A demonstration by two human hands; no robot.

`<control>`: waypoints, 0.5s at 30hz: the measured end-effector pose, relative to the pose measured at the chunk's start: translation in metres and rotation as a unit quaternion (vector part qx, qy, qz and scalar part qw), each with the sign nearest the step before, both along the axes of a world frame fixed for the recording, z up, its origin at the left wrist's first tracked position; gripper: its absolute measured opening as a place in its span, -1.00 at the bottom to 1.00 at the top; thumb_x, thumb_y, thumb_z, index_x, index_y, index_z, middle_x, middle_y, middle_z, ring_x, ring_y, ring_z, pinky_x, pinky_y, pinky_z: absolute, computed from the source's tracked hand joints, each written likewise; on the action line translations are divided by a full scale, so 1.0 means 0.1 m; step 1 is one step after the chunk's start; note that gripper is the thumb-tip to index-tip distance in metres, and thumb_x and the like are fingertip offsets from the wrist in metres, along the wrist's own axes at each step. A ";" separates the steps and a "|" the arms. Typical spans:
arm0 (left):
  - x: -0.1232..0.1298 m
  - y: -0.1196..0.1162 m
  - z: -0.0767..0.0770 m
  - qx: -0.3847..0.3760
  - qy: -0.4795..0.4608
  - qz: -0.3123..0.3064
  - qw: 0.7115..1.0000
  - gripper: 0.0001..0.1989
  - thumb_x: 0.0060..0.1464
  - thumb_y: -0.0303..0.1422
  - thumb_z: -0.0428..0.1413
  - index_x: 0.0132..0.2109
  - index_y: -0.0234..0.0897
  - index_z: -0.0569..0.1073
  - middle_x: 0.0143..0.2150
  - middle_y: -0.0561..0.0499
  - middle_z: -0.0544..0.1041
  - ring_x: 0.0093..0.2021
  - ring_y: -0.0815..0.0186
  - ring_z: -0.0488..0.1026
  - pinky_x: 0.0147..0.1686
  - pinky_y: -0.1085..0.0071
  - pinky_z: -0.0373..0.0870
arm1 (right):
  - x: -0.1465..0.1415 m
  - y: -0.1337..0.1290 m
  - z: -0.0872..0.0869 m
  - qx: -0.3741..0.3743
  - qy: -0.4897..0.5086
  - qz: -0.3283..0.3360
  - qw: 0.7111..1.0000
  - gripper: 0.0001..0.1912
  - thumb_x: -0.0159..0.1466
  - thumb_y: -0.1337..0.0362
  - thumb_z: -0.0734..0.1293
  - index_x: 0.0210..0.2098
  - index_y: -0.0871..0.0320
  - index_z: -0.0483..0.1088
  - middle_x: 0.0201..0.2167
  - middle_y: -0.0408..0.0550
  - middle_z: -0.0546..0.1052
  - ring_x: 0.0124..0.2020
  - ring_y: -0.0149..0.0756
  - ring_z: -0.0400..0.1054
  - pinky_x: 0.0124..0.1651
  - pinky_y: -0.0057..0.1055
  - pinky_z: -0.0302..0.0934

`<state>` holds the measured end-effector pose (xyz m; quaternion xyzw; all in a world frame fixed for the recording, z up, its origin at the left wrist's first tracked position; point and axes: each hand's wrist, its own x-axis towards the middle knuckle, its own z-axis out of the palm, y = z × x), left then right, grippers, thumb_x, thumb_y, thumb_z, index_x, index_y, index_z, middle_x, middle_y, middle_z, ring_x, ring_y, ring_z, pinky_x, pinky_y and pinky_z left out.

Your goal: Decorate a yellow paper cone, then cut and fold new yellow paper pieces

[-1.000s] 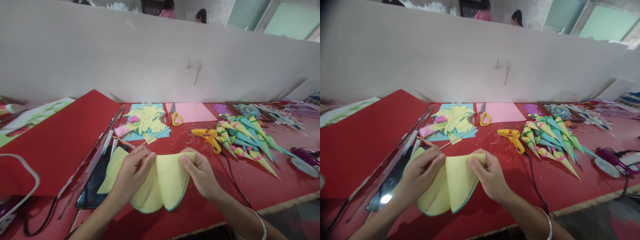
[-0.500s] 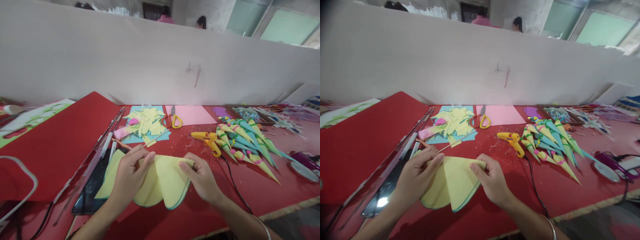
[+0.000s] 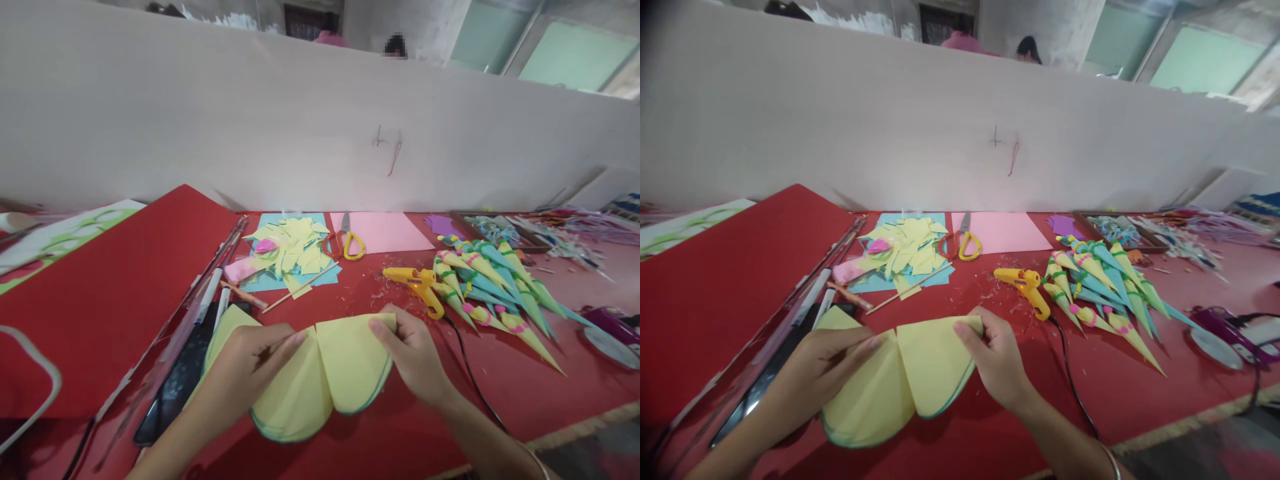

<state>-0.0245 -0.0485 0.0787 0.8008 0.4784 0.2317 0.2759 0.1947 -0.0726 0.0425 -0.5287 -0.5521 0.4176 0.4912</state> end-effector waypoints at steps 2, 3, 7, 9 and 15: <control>-0.01 -0.01 0.02 -0.002 0.007 -0.004 1.000 -0.61 0.10 -0.21 -0.15 -0.63 -0.24 0.04 -0.66 0.18 0.00 -0.63 0.47 -0.01 -0.65 0.51 -0.05 | 0.01 0.00 0.01 0.005 -0.009 0.002 1.000 -0.65 0.19 0.11 0.22 -0.61 0.14 0.09 -0.65 -0.27 0.08 -0.60 -0.50 -0.05 -0.58 -0.55 -0.12; -0.01 -0.02 0.02 -0.002 0.013 -0.006 1.000 -0.61 0.10 -0.21 -0.15 -0.63 -0.24 0.04 -0.66 0.18 0.00 -0.63 0.47 0.00 -0.64 0.51 -0.04 | 0.02 -0.01 0.01 0.005 -0.010 0.005 1.000 -0.65 0.19 0.11 0.22 -0.61 0.14 0.08 -0.65 -0.27 0.08 -0.60 -0.50 -0.06 -0.58 -0.55 -0.12; -0.03 -0.03 0.03 0.007 0.022 0.014 1.000 -0.60 0.10 -0.19 -0.15 -0.63 -0.25 0.08 -0.66 0.18 0.03 -0.63 0.47 0.01 -0.64 0.52 -0.02 | 0.06 -0.03 0.01 -0.006 0.004 0.007 1.000 -0.63 0.18 0.08 0.23 -0.61 0.14 0.07 -0.65 -0.27 0.07 -0.60 -0.50 -0.05 -0.58 -0.55 -0.11; -0.05 -0.03 0.03 0.022 0.019 0.048 0.998 -0.59 0.09 -0.17 -0.16 -0.64 -0.25 0.11 -0.68 0.18 0.02 -0.64 0.46 0.00 -0.65 0.51 -0.03 | 0.08 -0.03 -0.01 -0.011 0.015 -0.004 1.000 -0.63 0.17 0.06 0.23 -0.61 0.14 0.08 -0.65 -0.27 0.08 -0.60 -0.50 -0.04 -0.58 -0.55 -0.10; -0.11 -0.02 -0.02 -0.035 0.012 0.044 0.998 -0.71 -0.05 -0.11 0.03 -0.27 -0.23 0.40 -0.53 0.13 0.32 -0.52 0.40 0.22 -0.56 0.54 0.16 | 0.12 0.03 -0.03 -0.022 0.054 -0.037 0.998 -0.64 0.14 0.01 0.25 -0.57 0.16 0.16 -0.63 -0.23 0.17 -0.59 -0.47 0.04 -0.57 -0.55 -0.01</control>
